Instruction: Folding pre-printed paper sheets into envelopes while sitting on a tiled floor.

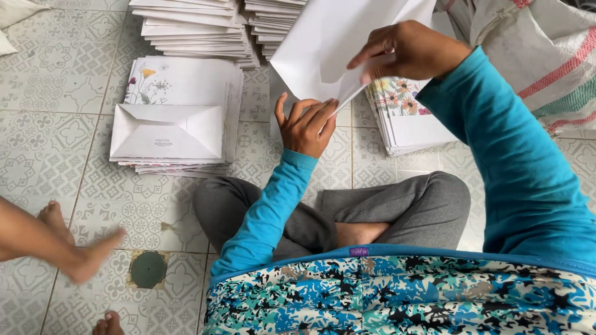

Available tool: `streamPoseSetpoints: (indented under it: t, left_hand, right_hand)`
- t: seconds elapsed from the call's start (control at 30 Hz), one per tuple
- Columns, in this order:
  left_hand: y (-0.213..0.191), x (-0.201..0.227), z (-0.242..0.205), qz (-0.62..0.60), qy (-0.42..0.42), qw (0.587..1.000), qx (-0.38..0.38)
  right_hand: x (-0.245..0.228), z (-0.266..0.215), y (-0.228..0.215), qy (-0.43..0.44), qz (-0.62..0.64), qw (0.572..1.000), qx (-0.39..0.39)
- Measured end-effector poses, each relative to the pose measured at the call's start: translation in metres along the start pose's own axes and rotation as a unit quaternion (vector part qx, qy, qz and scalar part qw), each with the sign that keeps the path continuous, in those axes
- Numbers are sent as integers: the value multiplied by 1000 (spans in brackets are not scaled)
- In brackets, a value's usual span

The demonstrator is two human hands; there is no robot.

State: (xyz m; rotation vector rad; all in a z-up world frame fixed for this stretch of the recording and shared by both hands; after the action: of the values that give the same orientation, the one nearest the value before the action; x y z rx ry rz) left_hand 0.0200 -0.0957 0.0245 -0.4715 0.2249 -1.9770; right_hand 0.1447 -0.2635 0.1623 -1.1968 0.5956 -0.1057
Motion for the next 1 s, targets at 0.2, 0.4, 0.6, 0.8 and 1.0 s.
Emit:
streamPoseSetpoints:
  t: [0.2, 0.4, 0.6, 0.8, 1.0]
  left_hand:
    - [-3, -6, -10, -37, -24, 999, -13]
    - [-12, -6, -11, -74, -59, 996, 2]
    - [-17, -2, -6, -58, -82, 995, -2]
    - [-20, 4, 0, -65, -83, 994, 2]
    - [-23, 4, -2, -55, -85, 995, -3]
  right_hand:
    - [5, -6, 14, -133, -149, 980, 22]
    - [7, -6, 17, -178, -160, 967, 90]
    - [3, -2, 30, -175, -207, 962, 42]
    - [-23, -1, 35, -162, -242, 957, 6]
    - [-34, -7, 42, -212, -322, 922, 24]
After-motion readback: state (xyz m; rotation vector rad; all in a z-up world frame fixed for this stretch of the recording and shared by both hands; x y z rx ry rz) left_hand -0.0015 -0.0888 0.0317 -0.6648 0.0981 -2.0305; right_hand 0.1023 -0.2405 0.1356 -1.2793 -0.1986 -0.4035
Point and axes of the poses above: each hand's wrist, its own z-axis towards the middle knuckle, its own y-axis out of the palm, x = y × z, the point moved 3 cm from there along z, towards the middle knuckle, and after that the axes turned 4 degrees about x, right-handed, at the moved point
